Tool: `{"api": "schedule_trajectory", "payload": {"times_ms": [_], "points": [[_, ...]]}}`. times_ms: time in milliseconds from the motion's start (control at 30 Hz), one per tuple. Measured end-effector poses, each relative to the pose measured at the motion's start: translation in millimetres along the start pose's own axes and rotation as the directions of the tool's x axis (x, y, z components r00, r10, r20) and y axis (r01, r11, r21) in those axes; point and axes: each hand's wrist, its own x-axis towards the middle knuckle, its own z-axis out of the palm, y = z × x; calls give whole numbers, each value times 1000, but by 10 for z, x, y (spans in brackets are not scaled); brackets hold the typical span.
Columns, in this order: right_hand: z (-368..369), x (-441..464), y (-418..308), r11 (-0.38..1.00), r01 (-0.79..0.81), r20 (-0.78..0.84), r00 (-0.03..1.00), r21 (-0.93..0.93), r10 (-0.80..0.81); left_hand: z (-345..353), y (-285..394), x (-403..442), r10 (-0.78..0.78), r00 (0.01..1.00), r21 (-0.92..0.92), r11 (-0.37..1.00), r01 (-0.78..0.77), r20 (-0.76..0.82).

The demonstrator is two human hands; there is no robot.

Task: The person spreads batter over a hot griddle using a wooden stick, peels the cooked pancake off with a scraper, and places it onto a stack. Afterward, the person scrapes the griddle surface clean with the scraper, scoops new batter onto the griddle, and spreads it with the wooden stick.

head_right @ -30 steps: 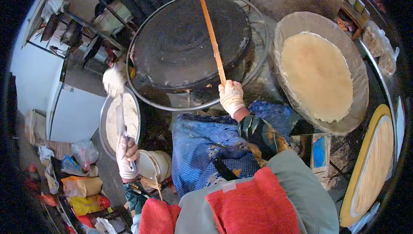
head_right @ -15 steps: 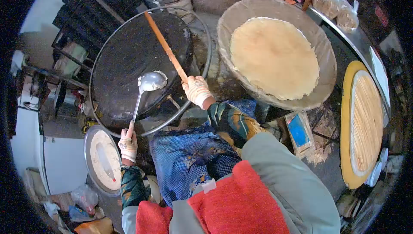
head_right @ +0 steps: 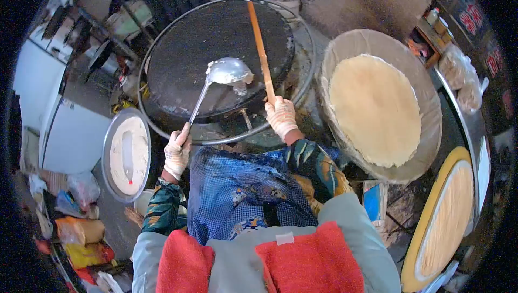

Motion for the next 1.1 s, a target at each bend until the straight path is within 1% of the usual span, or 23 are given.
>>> {"api": "schedule_trajectory", "payload": {"times_ms": [67,100,200,267,300,333,367,400,433,467,533,567,600,633,667,733,800,867,900,933,1000,1033,1100], "points": [[-111,-53,-154,976,-50,91,995,212,32,-39,100,-7,-84,996,-76,993,86,37],[-134,-72,-183,980,9,92,995,197,-27,-25,78,7,-141,987,-41,989,145,83],[-86,-119,-229,935,-112,145,987,336,66,57,-22,-12,-150,981,-147,975,167,121],[-74,-138,-183,873,-36,93,996,486,-10,46,25,-9,-179,983,-189,964,185,48],[-163,-197,-358,785,-135,123,989,605,76,45,71,-13,-197,980,-209,958,197,21],[-296,-270,-489,709,-228,200,972,667,124,135,28,4,-39,973,-244,970,-19,-228],[-370,-304,-485,669,-276,257,958,691,129,-48,264,30,-351,932,-560,791,245,-89],[-419,-341,-502,627,-322,310,941,709,133,-252,463,58,-571,809,-770,452,451,139],[-504,-378,-648,641,-423,335,905,640,263,-266,423,4,-540,841,-823,466,325,26],[-519,-415,-640,713,-460,386,879,529,281,-347,395,-71,-585,811,-883,376,279,7],[-598,-464,-599,821,-491,467,822,290,327,-508,234,-264,-721,691,-876,372,309,-62],[-595,-505,-615,931,-358,485,828,73,280,-585,93,-416,-780,617,-838,403,368,-103],[-545,-502,-543,976,15,479,873,-217,93,-659,-91,-611,-828,542,-795,424,433,-146],[-508,-541,-566,891,207,442,897,-404,-8,-733,-331,-829,-849,503,-725,449,523,-163],[-477,-584,-588,735,365,424,898,-571,-117,-800,-632,-1085,-864,468,-644,466,606,-185],[-411,-389,-474,721,257,394,919,-644,24,-858,-1530,-1780,-818,527,-149,565,811,-232],[-500,-200,-622,737,201,338,940,-645,39,-899,-2331,-2440,-736,663,413,566,713,-136],[-421,-168,-648,757,201,353,935,-622,41,-846,-2652,-2868,-869,494,534,438,723,44],[-391,-206,-645,677,373,482,876,-634,-31,-867,-2423,-2723,-912,405,574,368,732,68],[-412,-292,-691,700,368,508,861,-612,-9,-876,-2155,-2535,-946,315,612,298,733,84],[-513,-441,-910,681,341,534,841,-648,87,-752,-2472,-2676,-931,350,606,338,720,103],[-453,-337,-463,739,320,473,881,-593,-2,-720,-2574,-2697,-941,325,594,317,739,97],[-432,-17,-46,840,133,267,964,-526,15,-696,-2564,-2438,-949,294,680,292,673,116]]}}
